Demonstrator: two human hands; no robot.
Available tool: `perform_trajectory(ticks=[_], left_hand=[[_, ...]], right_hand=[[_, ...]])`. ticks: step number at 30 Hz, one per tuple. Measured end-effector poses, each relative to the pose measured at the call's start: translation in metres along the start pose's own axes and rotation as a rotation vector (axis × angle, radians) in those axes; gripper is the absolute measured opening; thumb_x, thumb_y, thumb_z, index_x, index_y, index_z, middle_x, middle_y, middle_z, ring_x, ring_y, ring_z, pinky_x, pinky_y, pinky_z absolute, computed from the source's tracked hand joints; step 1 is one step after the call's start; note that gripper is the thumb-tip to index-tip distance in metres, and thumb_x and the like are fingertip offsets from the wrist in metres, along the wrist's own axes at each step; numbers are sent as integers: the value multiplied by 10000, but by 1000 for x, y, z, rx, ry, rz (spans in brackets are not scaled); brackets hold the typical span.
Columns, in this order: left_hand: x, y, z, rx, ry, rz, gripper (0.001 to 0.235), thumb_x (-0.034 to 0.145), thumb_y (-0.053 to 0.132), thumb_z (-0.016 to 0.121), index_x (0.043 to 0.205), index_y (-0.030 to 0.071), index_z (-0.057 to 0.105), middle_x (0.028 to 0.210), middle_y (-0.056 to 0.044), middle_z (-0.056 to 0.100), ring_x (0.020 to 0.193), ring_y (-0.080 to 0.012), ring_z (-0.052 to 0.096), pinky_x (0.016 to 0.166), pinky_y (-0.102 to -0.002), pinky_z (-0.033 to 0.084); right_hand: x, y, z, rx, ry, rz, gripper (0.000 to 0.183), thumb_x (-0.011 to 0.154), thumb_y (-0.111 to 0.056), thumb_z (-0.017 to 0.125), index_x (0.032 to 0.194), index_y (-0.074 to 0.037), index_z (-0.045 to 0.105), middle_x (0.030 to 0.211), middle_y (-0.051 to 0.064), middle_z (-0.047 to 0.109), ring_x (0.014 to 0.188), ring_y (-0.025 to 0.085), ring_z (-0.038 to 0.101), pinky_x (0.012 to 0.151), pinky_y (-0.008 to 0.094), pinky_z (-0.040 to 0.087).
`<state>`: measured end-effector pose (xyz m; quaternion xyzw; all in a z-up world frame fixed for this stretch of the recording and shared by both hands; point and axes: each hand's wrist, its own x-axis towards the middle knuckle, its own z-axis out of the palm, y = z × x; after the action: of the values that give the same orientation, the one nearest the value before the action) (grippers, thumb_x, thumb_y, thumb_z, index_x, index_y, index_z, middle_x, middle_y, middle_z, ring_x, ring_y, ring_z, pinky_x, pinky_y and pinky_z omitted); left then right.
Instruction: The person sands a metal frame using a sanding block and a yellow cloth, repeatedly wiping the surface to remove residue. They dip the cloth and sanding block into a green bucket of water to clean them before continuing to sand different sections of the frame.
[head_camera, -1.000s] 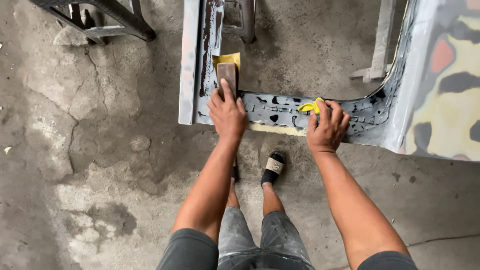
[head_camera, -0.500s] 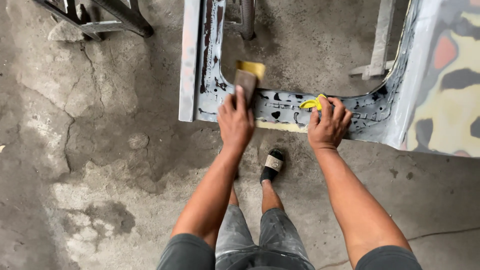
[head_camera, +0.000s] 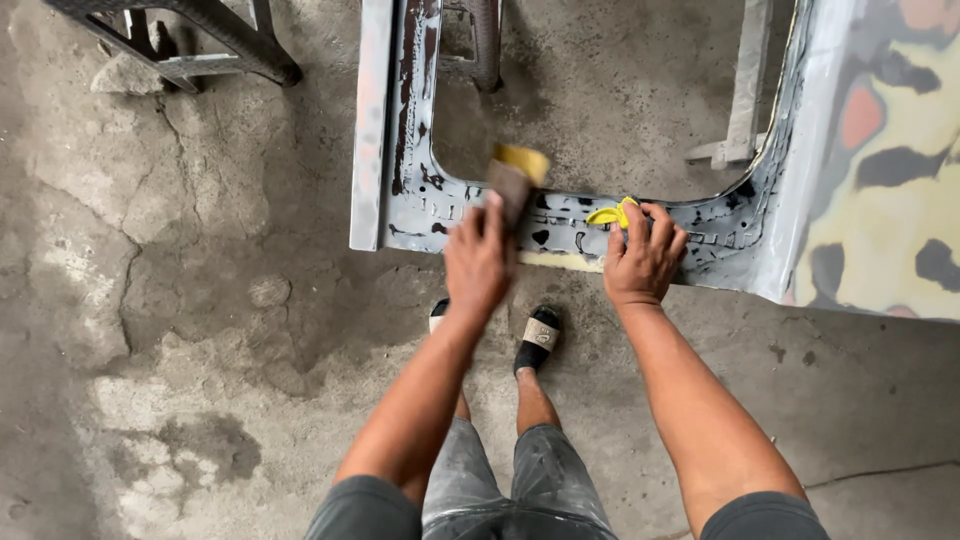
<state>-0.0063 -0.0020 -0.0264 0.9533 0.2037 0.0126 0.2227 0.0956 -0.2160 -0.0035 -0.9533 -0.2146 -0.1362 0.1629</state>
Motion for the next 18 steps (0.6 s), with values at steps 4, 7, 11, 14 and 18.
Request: perform_trajectory(ticks=[4, 7, 11, 14, 18], left_hand=[[32, -1, -11, 23, 247, -148, 752, 906, 274, 647, 1568, 109, 329, 1413, -202, 455, 1180, -380, 504, 943, -492, 486], [9, 17, 2, -60, 167, -174, 748, 977, 233, 617, 1612, 62, 259, 1434, -260, 416, 1173, -368, 493, 960, -463, 466], [-44, 57, 2, -132, -2, 16, 700, 970, 203, 593, 1592, 79, 298, 1418, -258, 425, 1118, -365, 497, 936, -463, 458], [-47, 37, 2, -93, -13, 115, 686, 949, 179, 596, 1582, 107, 341, 1400, -215, 456, 1084, -353, 517, 876, -467, 467], [-9, -10, -25, -51, 64, -57, 708, 948, 218, 649, 1579, 128, 341, 1403, -182, 465, 1082, -330, 509, 911, -478, 464]], right_hand=[[1, 2, 2, 9, 12, -18, 395, 992, -201, 724, 1372, -173, 622, 1353, 101, 563, 1188, 374, 492, 1037, 497, 408], [2, 1, 5, 6, 17, -10, 397, 975, -205, 722, 1360, -180, 629, 1336, 89, 575, 1176, 372, 497, 1020, 497, 406], [0, 3, 4, -6, 18, -7, 376, 988, -213, 724, 1352, -188, 633, 1332, 92, 579, 1171, 372, 497, 1020, 493, 409], [2, 3, 4, -13, 21, -35, 376, 991, -210, 726, 1354, -182, 632, 1336, 101, 576, 1177, 374, 495, 1024, 495, 408], [0, 5, 4, -20, 20, -47, 381, 998, -196, 719, 1366, -165, 626, 1338, 95, 577, 1196, 371, 498, 1039, 501, 404]])
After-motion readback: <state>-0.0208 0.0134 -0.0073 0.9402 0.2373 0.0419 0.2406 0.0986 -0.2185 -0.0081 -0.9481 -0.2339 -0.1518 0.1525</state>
